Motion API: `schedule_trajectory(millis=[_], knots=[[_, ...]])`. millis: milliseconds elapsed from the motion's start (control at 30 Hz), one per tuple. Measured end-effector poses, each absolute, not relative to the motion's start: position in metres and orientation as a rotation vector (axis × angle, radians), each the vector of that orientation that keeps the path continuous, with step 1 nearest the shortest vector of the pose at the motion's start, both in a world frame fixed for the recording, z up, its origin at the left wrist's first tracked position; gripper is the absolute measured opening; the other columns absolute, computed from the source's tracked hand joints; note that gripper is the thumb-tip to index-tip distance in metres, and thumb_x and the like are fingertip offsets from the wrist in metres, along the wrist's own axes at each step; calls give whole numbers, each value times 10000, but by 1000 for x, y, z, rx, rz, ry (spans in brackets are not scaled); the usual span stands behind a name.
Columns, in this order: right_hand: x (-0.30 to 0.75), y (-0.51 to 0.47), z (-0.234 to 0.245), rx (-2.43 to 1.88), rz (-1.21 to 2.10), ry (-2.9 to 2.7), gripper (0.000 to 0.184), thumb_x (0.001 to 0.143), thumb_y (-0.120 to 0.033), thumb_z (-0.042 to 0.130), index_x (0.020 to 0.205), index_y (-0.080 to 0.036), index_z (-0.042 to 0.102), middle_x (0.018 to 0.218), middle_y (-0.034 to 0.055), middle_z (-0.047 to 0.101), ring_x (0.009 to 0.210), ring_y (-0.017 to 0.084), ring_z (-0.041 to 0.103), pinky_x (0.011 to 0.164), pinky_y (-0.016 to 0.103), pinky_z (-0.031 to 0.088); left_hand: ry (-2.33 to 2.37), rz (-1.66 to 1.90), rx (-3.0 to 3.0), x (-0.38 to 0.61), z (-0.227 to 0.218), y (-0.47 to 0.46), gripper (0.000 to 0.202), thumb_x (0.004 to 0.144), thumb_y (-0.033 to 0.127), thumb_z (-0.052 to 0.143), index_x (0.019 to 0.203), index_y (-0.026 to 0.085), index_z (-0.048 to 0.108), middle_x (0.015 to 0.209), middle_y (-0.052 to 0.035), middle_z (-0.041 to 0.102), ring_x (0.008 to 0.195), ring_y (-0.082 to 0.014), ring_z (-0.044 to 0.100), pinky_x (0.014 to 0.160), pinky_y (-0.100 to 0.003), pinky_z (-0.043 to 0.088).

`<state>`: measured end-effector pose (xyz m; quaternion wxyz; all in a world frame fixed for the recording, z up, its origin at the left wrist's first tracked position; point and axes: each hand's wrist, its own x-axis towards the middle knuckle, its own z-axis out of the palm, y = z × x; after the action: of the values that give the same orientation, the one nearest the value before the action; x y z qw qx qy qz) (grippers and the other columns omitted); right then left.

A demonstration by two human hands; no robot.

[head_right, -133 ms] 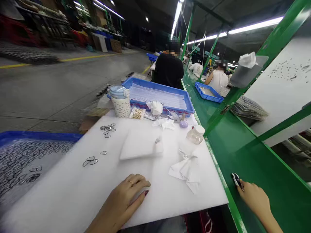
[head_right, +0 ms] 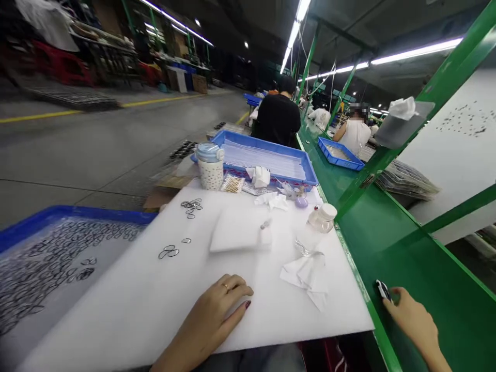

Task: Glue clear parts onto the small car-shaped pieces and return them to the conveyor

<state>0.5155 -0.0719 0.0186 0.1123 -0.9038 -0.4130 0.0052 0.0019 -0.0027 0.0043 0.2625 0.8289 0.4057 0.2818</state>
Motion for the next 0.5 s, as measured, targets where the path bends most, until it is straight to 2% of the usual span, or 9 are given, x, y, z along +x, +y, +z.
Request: schedule_trajectory(millis=[67, 167, 267, 333, 400, 500], knots=[[476, -61, 27, -2605, 133, -1174, 501, 657, -624, 607, 971, -234, 607, 930, 121, 765, 733, 377, 717, 593, 452, 535, 1109, 774, 2231, 2, 6, -4, 225, 897, 83, 508, 1006, 204, 663, 1002, -50, 656, 938, -238, 624, 816, -403, 556], [384, -48, 34, -2165, 100, -1475, 455, 733, -582, 613, 1020, -235, 550, 1009, 116, 744, 946, 333, 714, 718, 412, 567, 1106, 770, 2208, 1, 6, -5, 207, 878, 158, 622, 1075, 213, 653, 1041, -52, 667, 981, -253, 627, 852, -417, 556], [292, -36, 35, -1641, 144, -2037, 249, 865, -360, 579, 1072, -223, 588, 1034, 109, 717, 951, 270, 690, 834, 411, 557, 1119, 788, 2197, 1, 3, -5, 565, 758, 280, 807, 1265, 211, 568, 1198, -89, 646, 1101, -303, 601, 930, -466, 538], [248, -25, 35, -1412, 212, -2275, 215, 881, -228, 555, 1094, -212, 583, 1029, 105, 710, 961, 258, 678, 827, 408, 560, 1139, 802, 2204, 2, 1, -4, 740, 708, 308, 849, 1352, 214, 496, 1258, -107, 623, 1143, -317, 584, 954, -477, 526], [224, -11, 36, -1251, 333, -2429, 225, 891, -166, 531, 1106, -210, 582, 1030, 94, 715, 955, 247, 684, 813, 399, 565, 1183, 776, 2218, 4, 1, -4, 721, 737, 309, 821, 1367, 209, 486, 1212, -112, 641, 1114, -319, 593, 929, -473, 529], [211, 14, 38, -1252, 417, -2269, 161, 929, -237, 540, 1081, -223, 593, 988, 69, 732, 895, 226, 707, 795, 382, 571, 1299, 700, 2221, 5, 4, -4, 641, 802, 378, 757, 1355, 159, 518, 1060, -123, 676, 1013, -333, 610, 866, -485, 524]])
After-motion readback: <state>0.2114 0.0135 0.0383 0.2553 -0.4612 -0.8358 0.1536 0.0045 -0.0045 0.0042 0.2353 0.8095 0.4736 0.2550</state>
